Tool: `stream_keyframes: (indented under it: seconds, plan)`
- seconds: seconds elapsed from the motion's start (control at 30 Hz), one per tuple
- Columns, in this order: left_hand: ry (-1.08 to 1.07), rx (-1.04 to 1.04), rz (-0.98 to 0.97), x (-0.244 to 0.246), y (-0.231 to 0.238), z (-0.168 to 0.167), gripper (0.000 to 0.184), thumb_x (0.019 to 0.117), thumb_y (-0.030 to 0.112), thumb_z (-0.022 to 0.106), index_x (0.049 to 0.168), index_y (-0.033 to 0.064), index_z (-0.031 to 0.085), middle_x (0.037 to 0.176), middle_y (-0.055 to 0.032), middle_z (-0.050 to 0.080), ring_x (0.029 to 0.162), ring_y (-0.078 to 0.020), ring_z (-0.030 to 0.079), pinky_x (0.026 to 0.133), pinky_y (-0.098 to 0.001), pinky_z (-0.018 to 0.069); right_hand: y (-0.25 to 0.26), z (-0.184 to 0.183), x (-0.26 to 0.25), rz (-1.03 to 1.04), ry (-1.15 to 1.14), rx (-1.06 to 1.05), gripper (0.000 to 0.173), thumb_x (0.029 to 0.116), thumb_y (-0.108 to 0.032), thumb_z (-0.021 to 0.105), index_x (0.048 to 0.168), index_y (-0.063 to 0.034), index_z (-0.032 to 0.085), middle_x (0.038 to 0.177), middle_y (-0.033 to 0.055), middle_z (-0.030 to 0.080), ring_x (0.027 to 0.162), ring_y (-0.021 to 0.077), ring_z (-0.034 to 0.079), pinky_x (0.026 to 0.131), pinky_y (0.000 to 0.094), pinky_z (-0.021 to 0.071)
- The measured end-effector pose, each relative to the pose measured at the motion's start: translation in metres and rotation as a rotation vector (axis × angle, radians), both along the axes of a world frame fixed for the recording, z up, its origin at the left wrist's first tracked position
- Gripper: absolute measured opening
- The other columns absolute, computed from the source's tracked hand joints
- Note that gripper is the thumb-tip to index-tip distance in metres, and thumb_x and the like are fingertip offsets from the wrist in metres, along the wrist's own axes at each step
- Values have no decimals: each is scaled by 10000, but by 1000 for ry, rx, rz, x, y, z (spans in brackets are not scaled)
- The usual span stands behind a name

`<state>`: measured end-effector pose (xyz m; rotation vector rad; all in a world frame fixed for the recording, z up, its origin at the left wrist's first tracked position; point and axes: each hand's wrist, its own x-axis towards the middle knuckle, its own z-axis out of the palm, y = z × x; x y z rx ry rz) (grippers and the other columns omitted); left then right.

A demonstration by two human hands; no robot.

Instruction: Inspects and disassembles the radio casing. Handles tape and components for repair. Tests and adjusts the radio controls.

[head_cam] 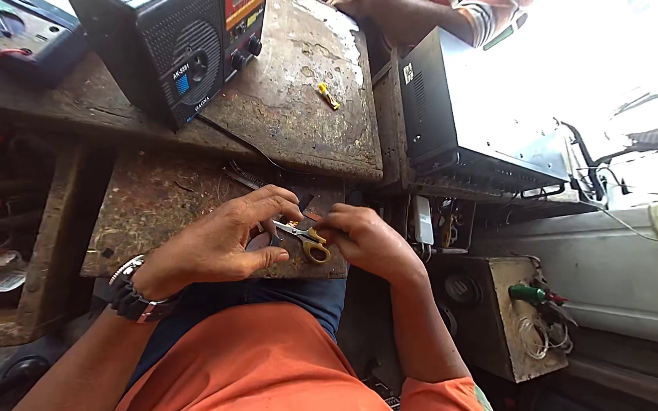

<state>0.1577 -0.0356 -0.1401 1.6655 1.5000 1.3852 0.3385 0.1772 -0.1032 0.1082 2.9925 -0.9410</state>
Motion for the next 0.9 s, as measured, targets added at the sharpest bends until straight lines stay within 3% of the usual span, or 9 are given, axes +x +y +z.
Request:
stream_keyframes:
  seconds: [0.07,0.2,0.37,0.5,0.57,0.67,0.8,0.9]
  plan:
    - [22,2,-6,0,0,0,379,857,254,790,1192,105,692,1349,-11,584,959,-70,661,752,-227,614,1,6,-12,-70,111,-220,197,1048,-166,568,1097,-50,720,914,31,697,701,96,662,624,271,602]
    - [41,12,3,-1,-3,3,361,856,248,788,1175,103,703,1326,-4,598,965,-55,660,759,-219,612,-2,9,-29,-110,138,-443,354,1071,-367,513,1120,-64,688,811,24,666,602,88,578,489,215,456]
    - [37,2,19,-7,-5,3,345,878,262,790,1177,116,696,1323,1,599,978,-48,651,782,-232,606,-3,4,-53,42,141,-638,157,968,-121,682,1056,6,659,903,98,691,755,162,666,653,308,590]
    - [56,-8,81,-20,-11,13,409,920,284,763,1247,62,660,1392,-103,563,1052,-99,654,869,-264,594,-5,20,-74,43,213,-572,123,1003,-128,643,1054,-16,658,1007,82,670,880,156,668,786,319,598]
    - [60,34,165,-27,-17,22,459,930,292,756,1287,33,630,1375,-127,574,1050,-106,666,886,-267,599,-4,38,-87,63,289,-564,113,1019,-127,619,1067,-27,639,1054,83,688,903,156,687,795,308,608]
    - [-31,145,291,-39,-29,44,518,964,232,705,1416,47,532,1349,-82,613,1018,-141,690,881,-326,619,2,69,-113,108,397,-690,125,983,-116,675,1048,-14,640,1045,123,704,829,186,705,731,320,627]
    - [4,290,528,-66,-44,92,433,1040,203,480,1470,172,445,1296,-24,660,905,-167,705,742,-330,623,6,110,-160,144,518,-650,125,951,-63,705,1027,-19,616,907,99,700,692,163,693,615,309,632]
    - [208,344,652,-100,-42,123,448,1006,145,432,1453,129,465,1294,-19,652,725,-95,631,588,-272,538,10,131,-202,119,510,-531,129,944,-32,697,1042,-1,619,869,88,691,681,161,689,613,319,631]
